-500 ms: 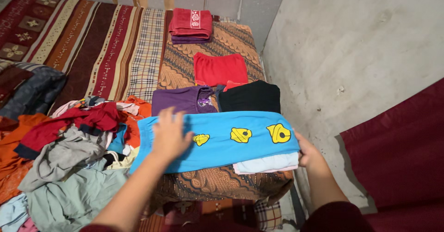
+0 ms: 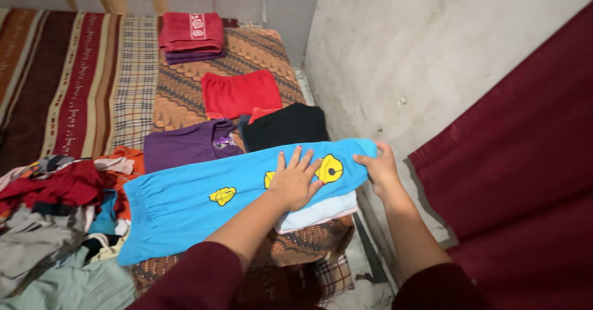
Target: The person folds multiple pieces of clothing including a blue shirt, a purple shirt, a red shirt, and a light yellow garment on a bed, placing them in organized stacks.
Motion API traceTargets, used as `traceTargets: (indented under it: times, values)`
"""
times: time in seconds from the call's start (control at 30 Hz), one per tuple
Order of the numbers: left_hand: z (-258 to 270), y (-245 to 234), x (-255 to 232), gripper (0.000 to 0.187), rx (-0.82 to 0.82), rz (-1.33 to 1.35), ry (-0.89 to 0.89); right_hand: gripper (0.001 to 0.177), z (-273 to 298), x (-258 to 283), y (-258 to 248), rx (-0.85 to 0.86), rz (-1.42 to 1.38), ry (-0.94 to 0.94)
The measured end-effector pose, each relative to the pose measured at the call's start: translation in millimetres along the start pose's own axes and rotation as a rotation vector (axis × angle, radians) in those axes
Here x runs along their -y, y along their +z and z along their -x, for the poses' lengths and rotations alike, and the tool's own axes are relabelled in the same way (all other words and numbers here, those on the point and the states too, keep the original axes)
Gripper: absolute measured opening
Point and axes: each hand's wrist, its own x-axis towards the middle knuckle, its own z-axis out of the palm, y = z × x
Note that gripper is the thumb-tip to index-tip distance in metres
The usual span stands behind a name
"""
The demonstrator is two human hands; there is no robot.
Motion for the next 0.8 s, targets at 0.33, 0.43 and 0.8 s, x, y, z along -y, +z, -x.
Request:
traceTargets:
  times: [0.33,0.43,0.8]
  values:
    - [-5.3,-2.9,7.8,0.056,-0.378,0.835,-0.252,0.082,115.6,63.3,53.5,0.024,0.42,-0.905]
    - [6.5,-21.9,16.6,0.058,-0.156,1.978,-0.721,0.085,133.9,55.9,71.0,0.46,0.207,-0.817]
    - [70.3,-24.6,56.8,0.03,-0.455,1.437,-0.757,0.023,116.5,46.0,108.2,0.387,0.422,-0.922]
